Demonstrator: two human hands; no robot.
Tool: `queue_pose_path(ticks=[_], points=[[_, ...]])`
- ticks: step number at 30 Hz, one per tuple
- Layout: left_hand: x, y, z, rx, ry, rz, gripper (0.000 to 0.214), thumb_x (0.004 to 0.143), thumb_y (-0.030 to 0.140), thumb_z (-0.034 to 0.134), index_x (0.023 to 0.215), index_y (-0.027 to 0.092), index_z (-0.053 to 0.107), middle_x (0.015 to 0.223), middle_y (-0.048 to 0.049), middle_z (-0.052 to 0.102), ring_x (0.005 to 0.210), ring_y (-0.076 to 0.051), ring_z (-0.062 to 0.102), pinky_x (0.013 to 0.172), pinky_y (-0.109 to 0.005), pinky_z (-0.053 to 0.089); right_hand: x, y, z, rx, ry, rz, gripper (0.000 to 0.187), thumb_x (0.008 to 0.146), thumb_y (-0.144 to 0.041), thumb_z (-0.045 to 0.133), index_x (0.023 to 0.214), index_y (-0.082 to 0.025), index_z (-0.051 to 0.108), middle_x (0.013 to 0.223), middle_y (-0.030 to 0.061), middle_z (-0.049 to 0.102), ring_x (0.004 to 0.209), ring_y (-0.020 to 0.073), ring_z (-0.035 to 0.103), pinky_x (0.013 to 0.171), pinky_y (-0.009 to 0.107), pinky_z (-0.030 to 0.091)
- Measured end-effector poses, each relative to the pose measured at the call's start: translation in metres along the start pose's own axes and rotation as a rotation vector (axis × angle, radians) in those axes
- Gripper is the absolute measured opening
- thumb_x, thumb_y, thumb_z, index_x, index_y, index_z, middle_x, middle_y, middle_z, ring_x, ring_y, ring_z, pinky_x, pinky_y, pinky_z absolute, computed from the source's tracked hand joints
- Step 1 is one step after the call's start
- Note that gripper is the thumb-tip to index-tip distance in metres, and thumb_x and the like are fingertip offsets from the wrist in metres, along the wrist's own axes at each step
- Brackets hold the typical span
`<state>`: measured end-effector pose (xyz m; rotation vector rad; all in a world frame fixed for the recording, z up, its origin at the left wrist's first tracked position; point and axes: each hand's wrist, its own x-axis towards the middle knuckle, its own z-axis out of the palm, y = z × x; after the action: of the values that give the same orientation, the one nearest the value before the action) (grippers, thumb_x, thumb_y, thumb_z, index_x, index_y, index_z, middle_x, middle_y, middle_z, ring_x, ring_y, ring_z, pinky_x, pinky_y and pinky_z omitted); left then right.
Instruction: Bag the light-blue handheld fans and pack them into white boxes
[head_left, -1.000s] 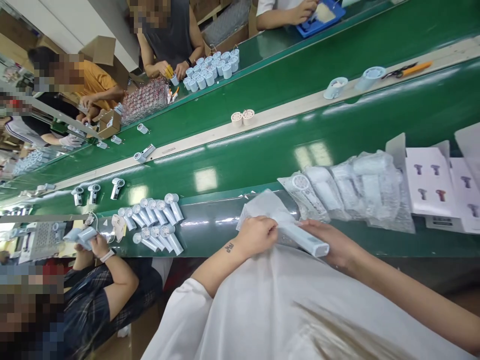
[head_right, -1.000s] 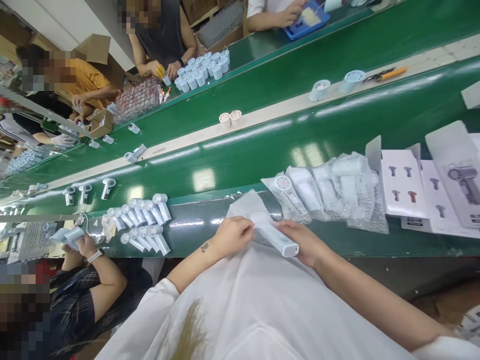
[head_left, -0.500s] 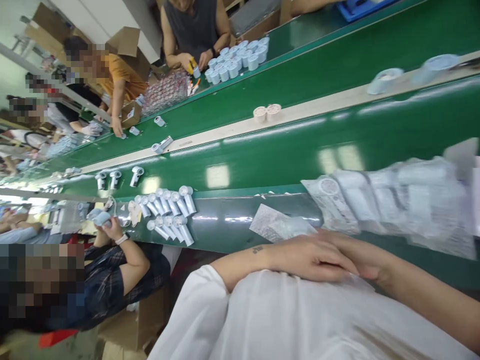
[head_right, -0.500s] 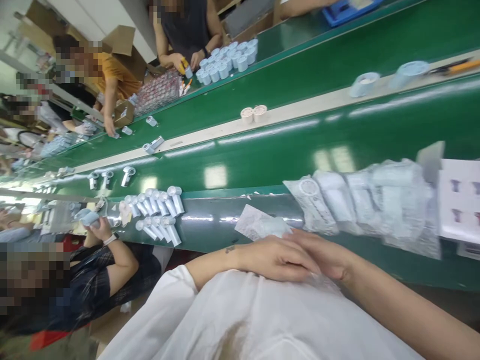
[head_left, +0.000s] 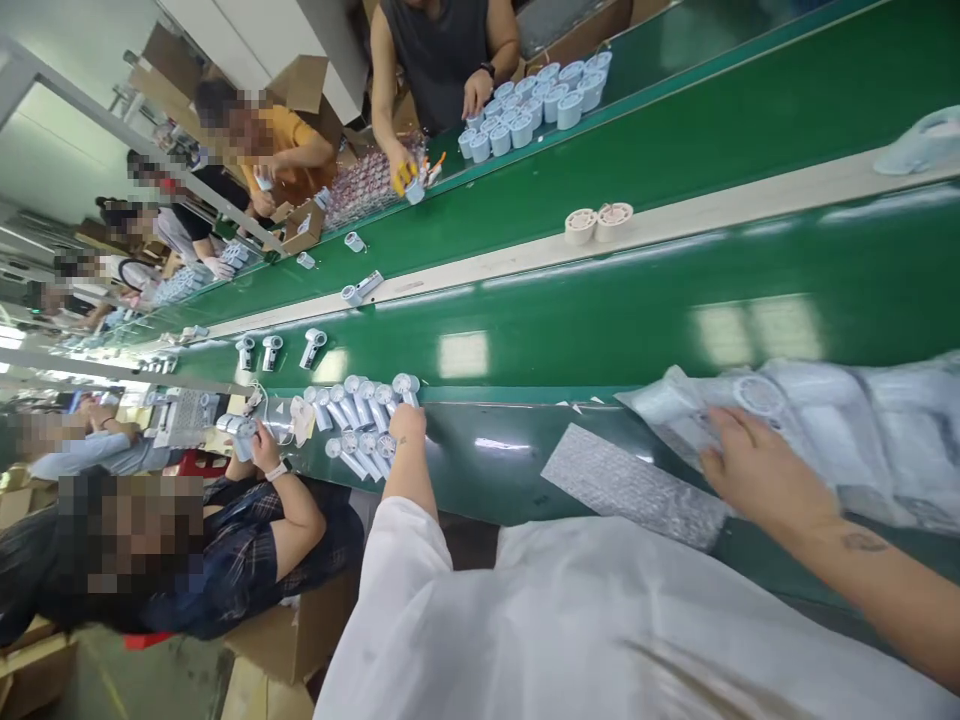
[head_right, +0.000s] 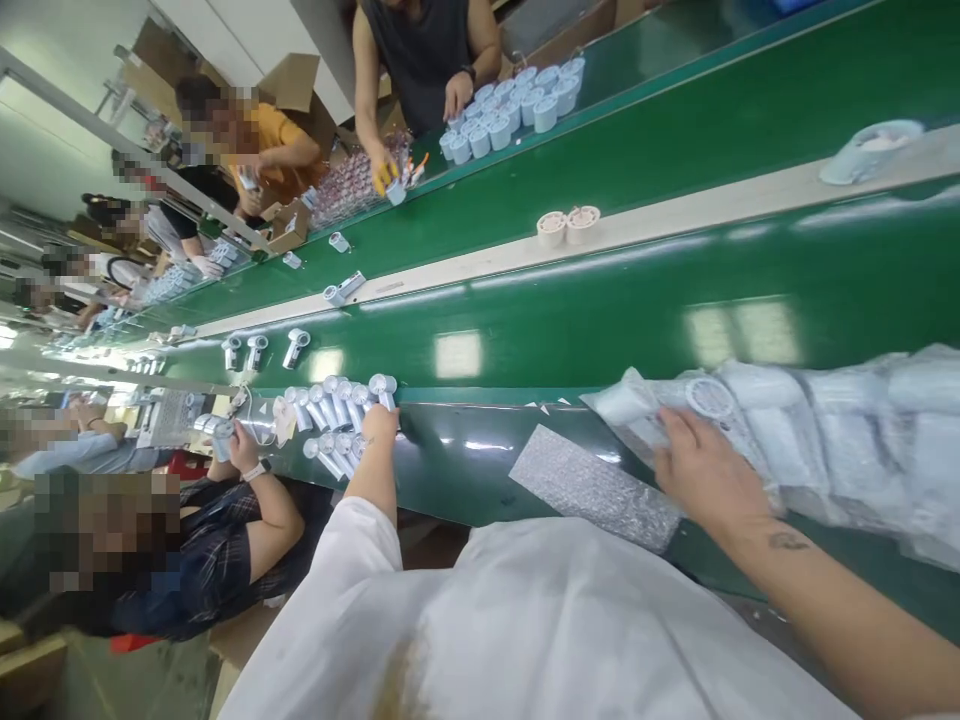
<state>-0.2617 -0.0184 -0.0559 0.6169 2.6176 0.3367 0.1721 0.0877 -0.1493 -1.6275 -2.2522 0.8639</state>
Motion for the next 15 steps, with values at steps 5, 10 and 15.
queue_pose_path(ticks=[5, 10, 15], points=[[-0.007, 0.016, 0.012, -0.139, -0.129, -0.05, 0.029, 0.094, 0.034, 0.054, 0.071, 0.018, 0.06, 0.057, -0.0045, 0.058, 0.079, -0.024, 0.066, 0.075, -0.036, 0.05, -0.023, -0.048, -0.017, 0.405, -0.089, 0.182, 0.02, 0.086, -0.035, 0.06, 0.1, -0.023, 0.068, 0.109, 0.0157, 0.073, 0.11, 0.034, 0.066, 0.106, 0.048, 0.049], [-0.091, 0.061, 0.078, -0.34, -0.389, 0.021, 0.041, 0.091, 0.053, 0.056, 0.075, 0.016, 0.062, 0.05, 0.003, 0.047, 0.047, -0.011, 0.048, 0.047, -0.025, 0.04, 0.001, -0.097, -0.017, 1.172, -0.478, 0.666, 0.026, 0.083, -0.041, 0.07, 0.1, -0.022, 0.068, 0.105, 0.0114, 0.076, 0.099, 0.0255, 0.072, 0.088, 0.039, 0.061], [-0.163, 0.096, 0.15, -0.662, -0.923, 0.168, 0.048, 0.084, 0.064, 0.062, 0.081, 0.016, 0.059, 0.061, 0.0012, 0.059, 0.047, -0.01, 0.054, 0.043, -0.021, 0.04, 0.009, -0.093, -0.027, 1.377, -0.354, 0.652, 0.021, 0.083, -0.038, 0.07, 0.094, -0.022, 0.065, 0.097, 0.0103, 0.077, 0.088, 0.0266, 0.074, 0.07, 0.038, 0.064]])
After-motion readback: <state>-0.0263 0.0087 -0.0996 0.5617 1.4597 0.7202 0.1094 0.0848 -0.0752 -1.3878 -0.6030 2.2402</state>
